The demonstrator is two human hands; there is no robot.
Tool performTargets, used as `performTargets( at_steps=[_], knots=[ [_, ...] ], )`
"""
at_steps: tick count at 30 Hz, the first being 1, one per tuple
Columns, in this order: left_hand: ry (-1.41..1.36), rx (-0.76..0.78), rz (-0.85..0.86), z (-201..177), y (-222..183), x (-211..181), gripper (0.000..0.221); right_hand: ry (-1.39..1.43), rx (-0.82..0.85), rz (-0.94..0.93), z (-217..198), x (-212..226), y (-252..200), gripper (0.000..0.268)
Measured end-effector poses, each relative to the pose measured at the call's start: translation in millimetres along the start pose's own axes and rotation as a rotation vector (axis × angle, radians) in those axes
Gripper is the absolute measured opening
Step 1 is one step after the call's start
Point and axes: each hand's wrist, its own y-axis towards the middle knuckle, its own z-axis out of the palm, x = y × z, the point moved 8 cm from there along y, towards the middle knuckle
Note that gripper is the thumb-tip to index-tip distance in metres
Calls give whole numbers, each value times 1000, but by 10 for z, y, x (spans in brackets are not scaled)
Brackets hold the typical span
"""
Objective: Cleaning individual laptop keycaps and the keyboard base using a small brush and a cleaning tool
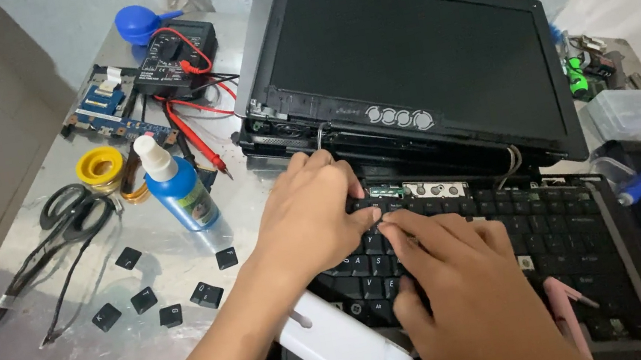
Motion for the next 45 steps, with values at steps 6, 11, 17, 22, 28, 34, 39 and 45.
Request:
performTargets(
  at_steps=[6,11,17,22,28,34,39,45],
  knots=[
    [48,-95,41,16,10,-12,35,-60,-26,58,65,48,-65,53],
    [99,-118,78,43,28,-30,36,-89,-29,38,-9,85,-30,45],
    [245,-119,126,153,82,-55,44,-145,3,11,73,81,-82,55],
    [247,-196,201,136,-12,-90,45,-200,9,1,33,124,-77,53],
    [43,-147,108,-58,-16,-65,28,13,-14,71,-66,-105,-4,42],
    [-69,-87,19,-293,-162,-117,27,198,-19,152,-165,-228,-48,40],
    [-145,-156,70,-534,-367,-51,24,165,-31,184,-195,-281,-111,39],
    [-212,-202,193,-821,-723,128,23,321,297,220,79,23,-217,73]
  ],
)
